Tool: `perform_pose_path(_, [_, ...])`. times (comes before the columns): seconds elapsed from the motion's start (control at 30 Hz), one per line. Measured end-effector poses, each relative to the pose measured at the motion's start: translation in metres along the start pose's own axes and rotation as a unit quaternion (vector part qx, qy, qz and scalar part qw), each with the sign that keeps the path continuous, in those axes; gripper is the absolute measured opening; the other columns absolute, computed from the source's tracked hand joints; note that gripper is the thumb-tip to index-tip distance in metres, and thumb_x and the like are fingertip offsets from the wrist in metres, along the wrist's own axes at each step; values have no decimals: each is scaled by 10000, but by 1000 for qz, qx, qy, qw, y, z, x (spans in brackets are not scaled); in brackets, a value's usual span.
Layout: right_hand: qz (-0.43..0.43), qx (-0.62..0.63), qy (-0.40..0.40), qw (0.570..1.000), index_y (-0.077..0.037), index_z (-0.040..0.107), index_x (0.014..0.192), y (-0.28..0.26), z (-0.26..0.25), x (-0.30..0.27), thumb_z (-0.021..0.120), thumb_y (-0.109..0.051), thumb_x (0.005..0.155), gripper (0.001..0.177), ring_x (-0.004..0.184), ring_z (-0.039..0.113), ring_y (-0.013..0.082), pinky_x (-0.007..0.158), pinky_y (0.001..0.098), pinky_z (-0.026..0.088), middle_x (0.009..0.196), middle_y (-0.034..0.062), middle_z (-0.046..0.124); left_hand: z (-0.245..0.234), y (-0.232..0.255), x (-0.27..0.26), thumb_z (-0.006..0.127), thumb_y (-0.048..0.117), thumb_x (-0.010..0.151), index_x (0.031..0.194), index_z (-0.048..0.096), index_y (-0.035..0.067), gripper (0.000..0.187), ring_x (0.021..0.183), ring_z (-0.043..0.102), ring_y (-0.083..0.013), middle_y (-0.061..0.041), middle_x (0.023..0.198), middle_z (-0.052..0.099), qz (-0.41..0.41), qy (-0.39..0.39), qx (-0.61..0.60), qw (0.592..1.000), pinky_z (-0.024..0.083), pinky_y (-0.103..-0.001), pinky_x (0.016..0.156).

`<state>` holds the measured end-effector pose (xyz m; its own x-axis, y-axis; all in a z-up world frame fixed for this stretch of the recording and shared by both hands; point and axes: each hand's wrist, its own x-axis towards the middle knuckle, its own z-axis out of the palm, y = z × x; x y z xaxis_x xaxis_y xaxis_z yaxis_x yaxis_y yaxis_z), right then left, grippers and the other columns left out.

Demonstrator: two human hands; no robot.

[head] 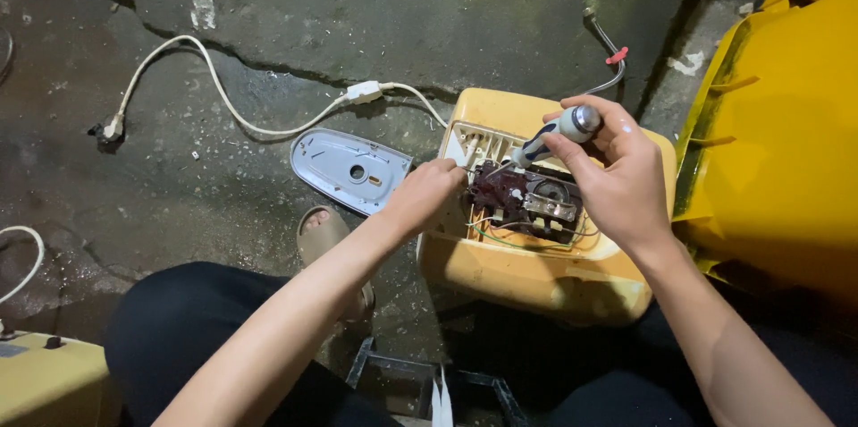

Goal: Disassembling a small appliance by unscrewing internal components and inspecting the wiring.

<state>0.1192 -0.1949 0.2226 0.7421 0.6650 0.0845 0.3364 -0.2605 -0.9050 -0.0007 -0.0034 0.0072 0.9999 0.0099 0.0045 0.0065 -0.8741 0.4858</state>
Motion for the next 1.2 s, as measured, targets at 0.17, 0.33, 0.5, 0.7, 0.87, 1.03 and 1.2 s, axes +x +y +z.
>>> perform_pose_path(0.17, [-7, 10, 3, 1000, 22, 595, 1298, 4, 0, -2, 739, -19, 955, 375, 1062, 704, 212, 976, 362, 569, 1135, 188, 737, 2, 5, -1, 704, 93, 894, 1094, 683, 52, 205, 959, 690, -335, -117, 969, 649, -19, -3, -33, 999, 572, -423, 864])
perform_pose_path(0.33, [-4, 13, 0, 1000, 31, 600, 1298, 5, 2, -2, 740, -16, 949, 379, 1049, 709, 225, 980, 372, 563, 1127, 195, 737, -15, 11, -6, 712, 87, 898, 1153, 699, 48, 258, 1039, 693, -397, -180, 1047, 707, -78, -8, -197, 977, 564, -481, 932])
perform_pose_path(0.5, [-8, 15, 4, 1000, 36, 597, 1299, 2, 2, -3, 735, 5, 951, 375, 1031, 704, 214, 985, 359, 553, 1125, 195, 735, -59, -35, -22, 725, 166, 929, 1237, 725, 110, 313, 1091, 700, -309, -153, 1161, 747, -193, 84, -429, 879, 548, -451, 992])
perform_pose_path(0.7, [3, 18, 18, 1000, 65, 584, 1305, 5, -5, -7, 714, 52, 945, 382, 1051, 689, 237, 1000, 392, 548, 1136, 222, 721, 68, -183, -107, 747, 357, 882, 1024, 787, 230, 194, 964, 722, -367, -56, 942, 765, -556, 208, -186, 783, 562, -513, 869])
perform_pose_path(0.87, [50, -5, 17, 999, 58, 510, 1317, 5, -6, -5, 617, 116, 951, 385, 1022, 664, 197, 927, 278, 546, 1218, 175, 691, 111, -138, -132, 688, 340, 902, 1062, 793, 159, 264, 994, 706, -314, -38, 1036, 784, -569, 61, -50, 818, 461, -557, 986])
perform_pose_path(1.03, [48, -35, 17, 998, 82, 502, 1320, 1, -4, 3, 607, 135, 960, 378, 1028, 667, 220, 929, 297, 548, 1215, 197, 686, 181, -159, -126, 725, 174, 828, 1017, 762, 69, 219, 930, 671, -331, -101, 997, 738, -434, 174, -38, 883, 517, -431, 845])
perform_pose_path(1.2, [63, -34, 27, 997, 108, 489, 1333, 2, -5, 10, 585, 181, 941, 410, 1043, 662, 240, 941, 300, 536, 1223, 219, 679, 183, -161, -102, 695, 143, 844, 1040, 730, 76, 210, 924, 649, -328, -93, 996, 697, -365, 176, -36, 914, 521, -430, 819])
